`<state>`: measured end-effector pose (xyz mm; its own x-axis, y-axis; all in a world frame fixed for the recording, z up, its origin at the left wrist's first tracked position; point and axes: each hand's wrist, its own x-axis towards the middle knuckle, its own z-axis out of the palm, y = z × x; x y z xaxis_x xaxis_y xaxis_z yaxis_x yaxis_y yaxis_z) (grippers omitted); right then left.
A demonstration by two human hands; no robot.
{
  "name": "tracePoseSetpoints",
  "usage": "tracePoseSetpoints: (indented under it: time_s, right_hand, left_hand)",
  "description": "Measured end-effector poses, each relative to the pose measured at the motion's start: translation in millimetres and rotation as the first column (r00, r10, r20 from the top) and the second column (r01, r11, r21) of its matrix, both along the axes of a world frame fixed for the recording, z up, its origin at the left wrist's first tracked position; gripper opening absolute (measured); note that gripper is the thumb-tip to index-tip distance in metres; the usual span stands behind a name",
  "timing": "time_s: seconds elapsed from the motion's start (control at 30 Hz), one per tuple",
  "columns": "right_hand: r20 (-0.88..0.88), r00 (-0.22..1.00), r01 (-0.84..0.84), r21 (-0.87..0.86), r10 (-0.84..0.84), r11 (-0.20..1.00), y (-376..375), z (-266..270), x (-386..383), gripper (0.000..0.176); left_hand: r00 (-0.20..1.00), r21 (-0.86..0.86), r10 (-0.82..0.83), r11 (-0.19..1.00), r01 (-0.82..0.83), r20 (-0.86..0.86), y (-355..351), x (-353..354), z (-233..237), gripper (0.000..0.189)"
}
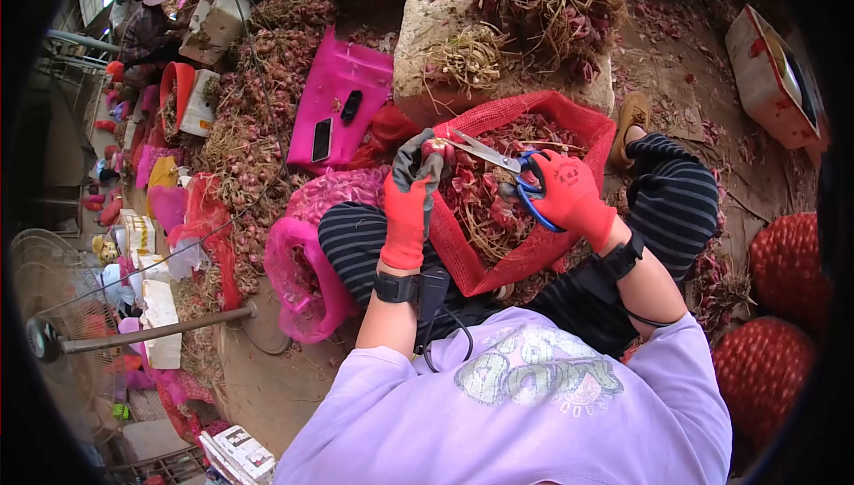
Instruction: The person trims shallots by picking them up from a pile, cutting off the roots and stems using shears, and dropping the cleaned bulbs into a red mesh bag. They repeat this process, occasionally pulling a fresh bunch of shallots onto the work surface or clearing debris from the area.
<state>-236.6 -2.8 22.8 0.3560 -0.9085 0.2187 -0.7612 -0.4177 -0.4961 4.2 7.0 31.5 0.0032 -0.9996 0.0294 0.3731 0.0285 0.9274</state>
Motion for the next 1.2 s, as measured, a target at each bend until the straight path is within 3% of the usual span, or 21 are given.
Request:
tracePoseSetpoints:
  time_s: [0.17, 0.27, 0.37, 0.47, 0.57, 0.67, 0.77, 0.87, 0.93, 0.97, 1.0, 1.07, 1.13, 1.17, 1.2]
  right_hand:
    - [-0.174, 0.985, -0.024, -0.064, 0.013, 0.998, -3, -8, -3, 0.041]
    - [-0.272, 0.96, -0.038, 0.095, 0.063, 0.995, -5, 4, -7, 0.039]
    - [-0.259, 0.963, -0.011, 0.233, 0.073, 0.972, -6, 9, -7, 0.038]
    - [-0.045, 0.999, 0.035, 0.482, -0.015, 0.875, -6, 28, 0, 0.031]
    - [0.063, 0.998, 0.012, 0.189, -0.024, 0.982, -5, 6, 0, 0.04]
    - [0.045, 0.998, 0.037, 0.007, -0.037, 0.999, -4, -7, 2, 0.041]
    - [0.019, 1.0, 0.007, 0.046, -0.008, 0.999, -5, 6, 2, 0.041]
    - [-0.092, 0.994, -0.04, 0.203, 0.06, 0.978, -8, 4, -2, 0.042]
    - [-0.066, 0.996, -0.039, 0.23, 0.056, 0.972, -9, -1, -4, 0.043]
    - [-0.053, 0.997, -0.039, 0.244, 0.054, 0.969, -10, -4, -3, 0.043]
    - [0.099, 0.995, -0.043, 0.393, 0.005, 0.919, -13, -6, -2, 0.041]
    - [0.357, 0.92, -0.118, 0.648, -0.163, 0.752, -17, -9, 2, 0.039]
    - [0.681, 0.615, -0.411, 0.707, -0.398, 0.575, -14, 11, 15, 0.035]
    - [0.745, 0.404, -0.561, 0.66, -0.531, 0.5, -13, 18, 20, 0.033]
    - [0.76, 0.34, -0.607, 0.628, -0.554, 0.488, -15, 11, 22, 0.029]
  left_hand:
    - [0.998, 0.002, -0.044, 0.999, 0.044, 0.042, 4, -3, 8, 0.045]
    - [0.996, 0.029, 0.017, 0.999, -0.02, 0.082, 4, -6, 9, 0.046]
    - [0.996, 0.04, 0.021, 0.999, -0.025, 0.085, 5, -6, 10, 0.046]
    - [0.994, -0.01, 0.048, 0.999, -0.047, 0.098, 4, -12, 9, 0.045]
    - [0.994, 0.035, 0.07, 0.997, -0.073, 0.083, 3, -15, 13, 0.044]
    - [0.997, 0.057, 0.074, 0.996, -0.075, 0.006, 3, -8, 12, 0.043]
    - [0.996, 0.034, 0.081, 0.996, -0.082, 0.035, 3, -8, 13, 0.043]
    - [0.996, 0.009, 0.081, 0.997, -0.081, 0.031, 3, -7, 8, 0.043]
    - [0.996, -0.037, 0.088, 0.995, -0.087, 0.008, 3, -6, 7, 0.042]
    - [0.99, -0.055, 0.105, 0.993, -0.101, 0.09, 4, -8, 7, 0.042]
    - [0.978, -0.075, 0.123, 0.991, -0.112, 0.17, 4, -12, 9, 0.042]
    - [0.897, -0.184, 0.129, 0.981, -0.054, 0.422, 5, -18, 19, 0.042]
    - [0.686, -0.318, 0.154, 0.941, 0.119, 0.711, 4, -25, 30, 0.042]
    - [0.667, -0.331, 0.144, 0.929, 0.163, 0.731, 4, -28, 28, 0.043]
    - [0.647, -0.343, 0.134, 0.916, 0.208, 0.751, 5, -32, 24, 0.044]
